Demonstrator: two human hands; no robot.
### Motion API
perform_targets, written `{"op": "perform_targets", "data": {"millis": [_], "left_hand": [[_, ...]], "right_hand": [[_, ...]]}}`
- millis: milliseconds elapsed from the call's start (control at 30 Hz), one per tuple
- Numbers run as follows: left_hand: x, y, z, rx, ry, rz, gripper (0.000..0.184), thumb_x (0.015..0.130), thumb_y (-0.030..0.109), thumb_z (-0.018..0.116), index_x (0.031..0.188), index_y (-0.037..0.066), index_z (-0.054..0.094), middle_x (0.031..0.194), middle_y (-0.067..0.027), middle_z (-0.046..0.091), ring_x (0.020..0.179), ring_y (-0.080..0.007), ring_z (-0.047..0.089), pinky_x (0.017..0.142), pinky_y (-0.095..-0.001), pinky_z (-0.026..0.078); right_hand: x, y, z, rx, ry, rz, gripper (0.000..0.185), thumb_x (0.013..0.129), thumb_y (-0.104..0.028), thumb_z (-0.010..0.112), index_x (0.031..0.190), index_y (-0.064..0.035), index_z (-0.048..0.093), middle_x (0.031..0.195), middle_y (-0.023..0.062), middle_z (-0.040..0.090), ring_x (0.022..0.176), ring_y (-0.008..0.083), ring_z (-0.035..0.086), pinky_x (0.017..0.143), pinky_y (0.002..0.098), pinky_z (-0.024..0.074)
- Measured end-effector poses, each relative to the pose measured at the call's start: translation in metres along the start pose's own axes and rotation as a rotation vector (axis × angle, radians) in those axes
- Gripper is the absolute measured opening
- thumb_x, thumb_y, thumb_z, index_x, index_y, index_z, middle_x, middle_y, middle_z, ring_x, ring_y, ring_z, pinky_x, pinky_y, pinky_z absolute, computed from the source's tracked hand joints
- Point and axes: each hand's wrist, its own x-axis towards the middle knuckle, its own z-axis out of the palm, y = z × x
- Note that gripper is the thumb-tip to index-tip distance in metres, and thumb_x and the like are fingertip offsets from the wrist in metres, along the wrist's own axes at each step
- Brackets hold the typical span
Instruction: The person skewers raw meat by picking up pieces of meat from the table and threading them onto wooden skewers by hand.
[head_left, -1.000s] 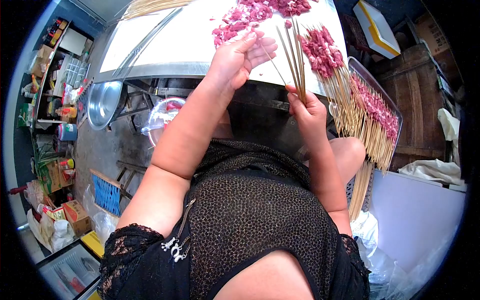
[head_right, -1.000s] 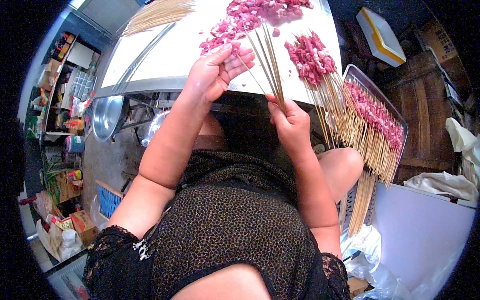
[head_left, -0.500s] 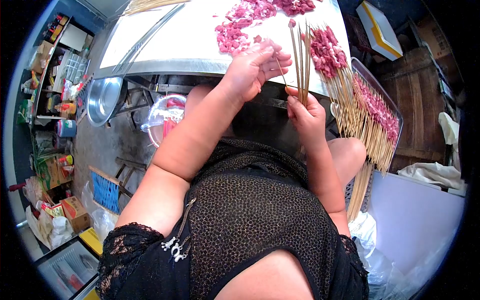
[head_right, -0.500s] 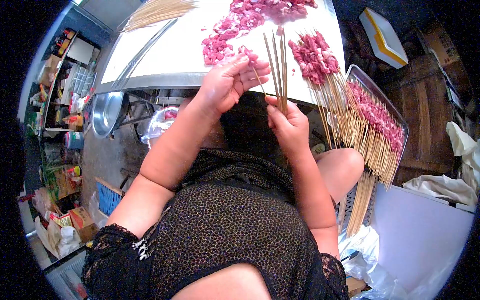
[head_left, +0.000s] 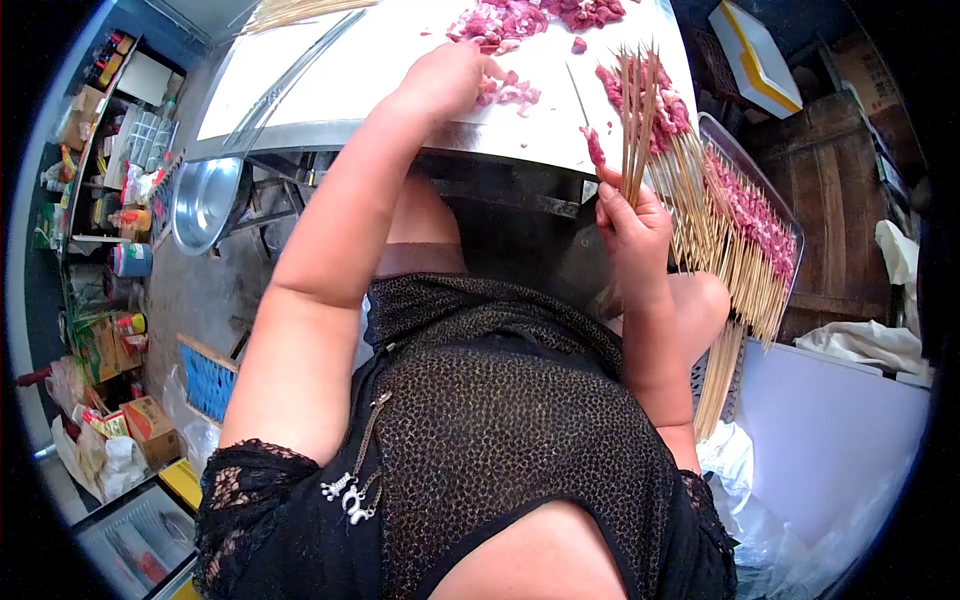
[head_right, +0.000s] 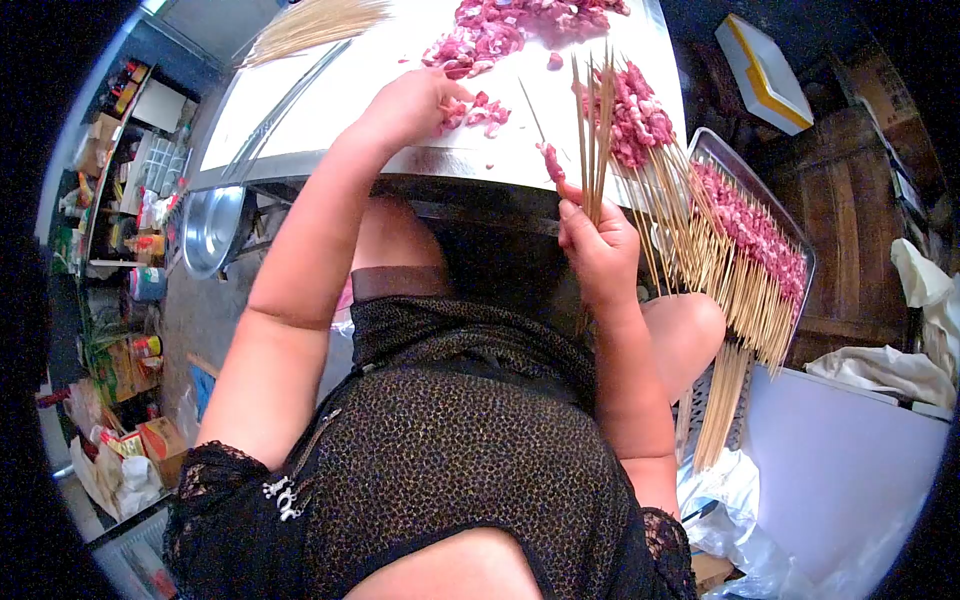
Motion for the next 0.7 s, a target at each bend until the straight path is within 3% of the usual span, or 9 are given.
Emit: {"op": "perform_targets", "data": {"millis": [67, 200, 267, 300, 367, 433, 500, 533, 700], "left_hand": [[0.007, -0.002, -0.003, -0.012, -0.381, -0.151, 0.017, 0.079, 0.007, 0.058, 0.091, 0.012, 0.068, 0.078, -0.0119, 0.064, 0.069, -0.0232, 0.063, 0.064, -0.0318, 0.049], [0.011, -0.005, -0.008, 0.086, -0.431, -0.108, 0.017, 0.078, 0.008, 0.060, 0.093, 0.010, 0.067, 0.080, -0.0101, 0.065, 0.070, -0.0173, 0.062, 0.065, -0.0316, 0.049], [0.006, -0.023, 0.005, -0.482, -0.086, -0.149, 0.014, 0.078, 0.018, 0.062, 0.089, 0.012, 0.069, 0.081, -0.0087, 0.066, 0.072, -0.0175, 0.061, 0.066, -0.0309, 0.049], [0.007, -0.018, 0.003, -0.483, -0.092, -0.141, 0.014, 0.078, 0.018, 0.062, 0.089, 0.012, 0.069, 0.081, -0.0087, 0.066, 0.072, -0.0175, 0.061, 0.066, -0.0309, 0.049], [0.003, -0.004, -0.010, -1.040, 0.020, -0.548, 0.022, 0.084, 0.022, 0.063, 0.087, 0.000, 0.064, 0.085, -0.0064, 0.065, 0.071, -0.0088, 0.058, 0.061, -0.0250, 0.049], [0.001, 0.000, -0.012, -1.139, 0.018, -0.627, 0.022, 0.089, 0.020, 0.057, 0.092, -0.001, 0.061, 0.090, -0.0119, 0.065, 0.076, -0.0141, 0.062, 0.064, -0.0246, 0.053], [0.000, 0.007, -0.012, -1.530, 0.048, -0.630, 0.019, 0.091, 0.013, 0.050, 0.101, -0.003, 0.056, 0.097, -0.0162, 0.064, 0.085, -0.0188, 0.064, 0.069, -0.0289, 0.056], [0.000, 0.011, -0.012, -1.496, 0.046, -0.634, 0.022, 0.093, 0.010, 0.042, 0.108, -0.004, 0.051, 0.104, -0.0206, 0.061, 0.091, -0.0239, 0.064, 0.074, -0.0322, 0.056], [-0.003, 0.024, -0.007, -1.701, 0.057, -0.641, 0.027, 0.095, 0.014, 0.038, 0.109, -0.006, 0.050, 0.105, -0.0231, 0.060, 0.091, -0.0272, 0.064, 0.076, -0.0319, 0.055]], "right_hand": [[0.000, 0.002, 0.001, -0.003, -0.018, -0.002, 0.021, 0.087, -0.004, 0.055, 0.107, 0.0010, 0.058, 0.066, -0.0020, 0.051, 0.054, 0.0040, 0.043, 0.048, 0.0171, 0.0317], [0.000, 0.000, 0.006, -0.041, -0.015, 0.025, 0.022, 0.088, -0.007, 0.054, 0.108, 0.0011, 0.058, 0.064, -0.0019, 0.049, 0.052, 0.0032, 0.039, 0.045, 0.0165, 0.0274], [0.002, 0.002, 0.007, -0.036, -0.007, 0.036, 0.022, 0.088, -0.007, 0.054, 0.108, 0.0016, 0.057, 0.064, -0.0020, 0.049, 0.052, 0.0030, 0.039, 0.045, 0.0165, 0.0272], [0.003, 0.004, 0.006, -0.034, -0.007, 0.053, 0.022, 0.088, -0.006, 0.054, 0.108, 0.0021, 0.057, 0.065, -0.0021, 0.049, 0.052, 0.0027, 0.039, 0.045, 0.0164, 0.0270], [0.005, 0.002, 0.007, -0.051, -0.024, 0.085, 0.023, 0.087, -0.006, 0.054, 0.108, 0.0024, 0.057, 0.066, -0.0021, 0.049, 0.053, 0.0028, 0.040, 0.045, 0.0162, 0.0277], [0.011, 0.008, 0.011, -0.067, -0.039, 0.090, 0.023, 0.087, -0.006, 0.054, 0.109, 0.0027, 0.056, 0.066, -0.0022, 0.049, 0.054, 0.0031, 0.041, 0.046, 0.0159, 0.0284], [0.016, 0.009, 0.016, -0.071, -0.060, 0.086, 0.023, 0.087, -0.007, 0.055, 0.109, 0.0022, 0.057, 0.065, -0.0024, 0.049, 0.054, 0.0031, 0.041, 0.046, 0.0158, 0.0288], [0.017, 0.009, 0.018, -0.078, -0.077, 0.084, 0.023, 0.087, -0.007, 0.055, 0.109, 0.0016, 0.057, 0.065, -0.0026, 0.049, 0.053, 0.0032, 0.041, 0.046, 0.0157, 0.0293], [0.016, 0.011, 0.024, -0.157, -0.095, 0.111, 0.020, 0.087, -0.008, 0.056, 0.105, -0.0017, 0.061, 0.064, -0.0055, 0.050, 0.053, 0.0018, 0.042, 0.047, 0.0169, 0.0323]]}}
